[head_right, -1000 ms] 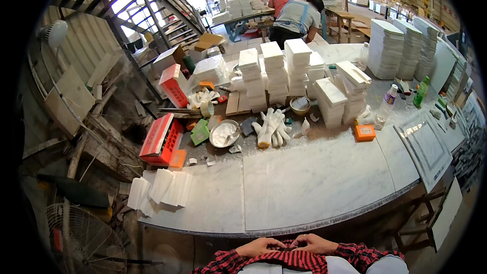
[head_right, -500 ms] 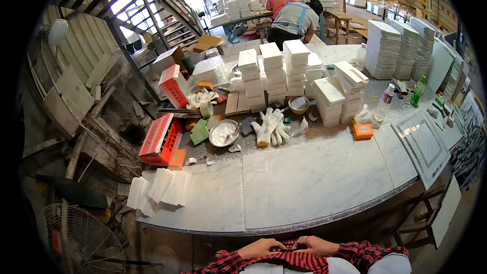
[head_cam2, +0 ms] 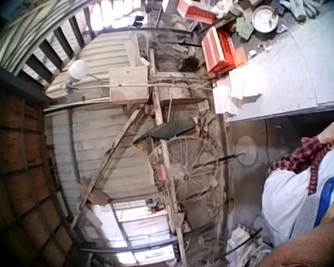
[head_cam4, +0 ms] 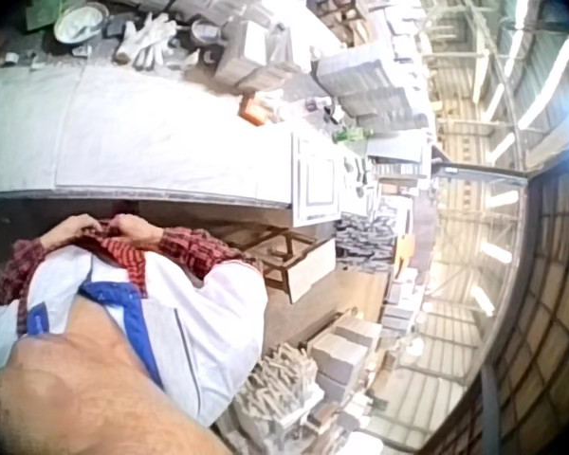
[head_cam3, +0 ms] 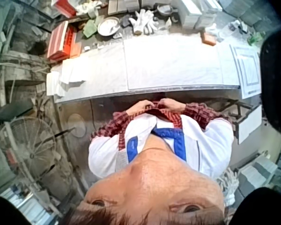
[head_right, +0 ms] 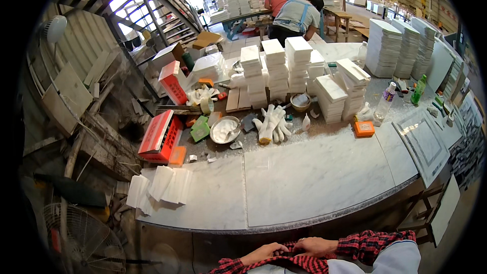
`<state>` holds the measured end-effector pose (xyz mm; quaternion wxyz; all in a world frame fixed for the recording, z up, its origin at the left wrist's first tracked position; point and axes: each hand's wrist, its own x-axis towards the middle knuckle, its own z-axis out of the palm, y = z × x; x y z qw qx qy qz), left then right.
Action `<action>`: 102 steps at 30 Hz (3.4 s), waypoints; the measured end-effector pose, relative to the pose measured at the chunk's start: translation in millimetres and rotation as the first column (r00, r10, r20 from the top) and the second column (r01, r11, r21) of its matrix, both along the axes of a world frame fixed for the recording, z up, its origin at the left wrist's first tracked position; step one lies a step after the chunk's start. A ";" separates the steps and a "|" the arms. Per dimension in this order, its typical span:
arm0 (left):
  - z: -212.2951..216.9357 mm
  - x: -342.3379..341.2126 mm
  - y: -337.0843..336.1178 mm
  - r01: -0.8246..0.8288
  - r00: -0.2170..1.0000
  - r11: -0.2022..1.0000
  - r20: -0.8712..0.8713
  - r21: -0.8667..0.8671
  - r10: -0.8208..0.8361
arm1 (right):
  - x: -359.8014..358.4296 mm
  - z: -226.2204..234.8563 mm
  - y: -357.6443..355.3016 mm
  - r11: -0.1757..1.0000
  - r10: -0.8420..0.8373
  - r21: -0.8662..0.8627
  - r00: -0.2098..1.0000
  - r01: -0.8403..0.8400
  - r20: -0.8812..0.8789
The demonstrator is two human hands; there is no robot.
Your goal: The person uses a small metal scraper to remove excess material from the edges and corners of a square ceramic tile. They repeatedly scrape the perimeter, flip the tile to check the edges, and then place the finished tile onto a stack of similar tiles on the floor.
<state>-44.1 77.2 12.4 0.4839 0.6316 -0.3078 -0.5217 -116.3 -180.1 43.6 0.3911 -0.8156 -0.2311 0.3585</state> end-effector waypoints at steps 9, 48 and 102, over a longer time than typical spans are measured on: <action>4.9 4.1 2.7 0.030 0.998 0.999 0.061 -0.022 -0.029 | -13.0 -8.3 3.2 0.980 -0.161 0.136 0.983 0.148 0.086; 44.8 24.4 -15.0 0.138 0.979 0.984 0.136 0.109 -0.152 | 2.1 1.7 -8.3 0.953 -0.092 0.288 0.995 0.098 -0.034; 103.2 -144.2 213.8 -0.675 -0.174 -0.705 -0.883 -0.216 0.436 | -34.3 11.8 3.0 0.621 -0.675 -0.244 0.351 0.745 -0.648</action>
